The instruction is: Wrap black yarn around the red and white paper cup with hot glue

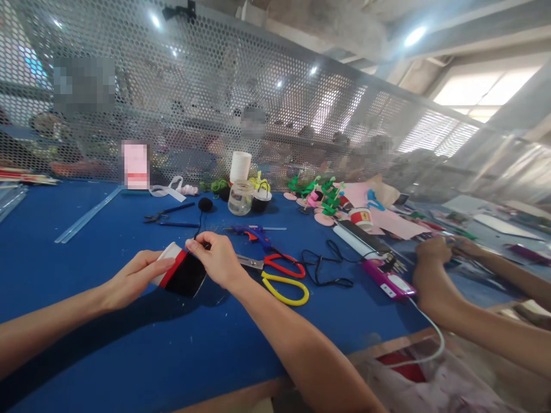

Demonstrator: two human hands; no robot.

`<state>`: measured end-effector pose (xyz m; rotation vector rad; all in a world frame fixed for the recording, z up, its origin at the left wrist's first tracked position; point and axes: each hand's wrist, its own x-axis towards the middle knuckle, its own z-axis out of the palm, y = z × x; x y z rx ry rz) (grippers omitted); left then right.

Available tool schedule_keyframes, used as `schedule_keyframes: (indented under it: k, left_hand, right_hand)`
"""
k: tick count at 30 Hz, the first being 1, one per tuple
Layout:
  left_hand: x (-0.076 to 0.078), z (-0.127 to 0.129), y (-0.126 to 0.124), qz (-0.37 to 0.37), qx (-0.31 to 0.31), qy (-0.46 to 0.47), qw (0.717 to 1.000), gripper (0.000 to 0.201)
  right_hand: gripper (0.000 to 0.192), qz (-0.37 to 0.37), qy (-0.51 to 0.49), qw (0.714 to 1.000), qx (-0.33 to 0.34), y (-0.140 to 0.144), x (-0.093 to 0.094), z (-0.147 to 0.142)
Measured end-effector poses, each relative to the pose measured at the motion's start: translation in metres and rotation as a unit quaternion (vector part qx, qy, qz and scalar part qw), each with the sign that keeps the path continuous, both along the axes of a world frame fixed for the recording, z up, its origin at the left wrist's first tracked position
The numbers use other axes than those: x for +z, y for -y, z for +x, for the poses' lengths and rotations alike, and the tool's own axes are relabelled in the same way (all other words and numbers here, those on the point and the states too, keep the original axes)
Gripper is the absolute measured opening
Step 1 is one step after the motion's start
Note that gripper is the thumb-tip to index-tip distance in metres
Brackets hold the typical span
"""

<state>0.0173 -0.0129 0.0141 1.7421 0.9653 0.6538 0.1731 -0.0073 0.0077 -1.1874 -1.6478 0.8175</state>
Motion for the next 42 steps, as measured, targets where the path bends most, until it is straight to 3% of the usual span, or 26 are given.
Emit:
schedule_keyframes:
  k: [13, 27, 32, 35, 38, 42]
  left_hand:
    - [-0.004, -0.003, 0.000, 0.016, -0.011, 0.005, 1.000, 0.035]
    - [-0.003, -0.001, 0.002, -0.019, 0.012, 0.046, 0.999, 0.033]
    - [-0.001, 0.002, -0.003, -0.096, 0.074, 0.147, 0.982, 0.025]
    - [0.004, 0.005, -0.009, -0.116, 0.171, 0.209, 0.956, 0.017]
    - [0.008, 0.007, -0.015, -0.146, 0.257, 0.231, 0.927, 0.014]
    - [0.006, 0.007, -0.019, -0.203, 0.266, 0.241, 0.911, 0.016]
  right_hand:
    - [0.021, 0.006, 0.026, 1.000, -0.008, 0.002, -0.001, -0.003]
    - [0.022, -0.036, 0.009, 0.999, -0.001, 0.002, -0.001, -0.005]
    - [0.033, -0.088, -0.024, 0.996, 0.009, -0.005, -0.005, 0.000]
    - [0.043, -0.119, -0.074, 0.990, -0.003, -0.009, -0.007, 0.003]
    - [0.044, -0.108, -0.090, 0.989, 0.039, -0.007, -0.008, 0.003]
    - [0.042, -0.096, -0.082, 0.989, 0.081, -0.002, -0.010, 0.001]
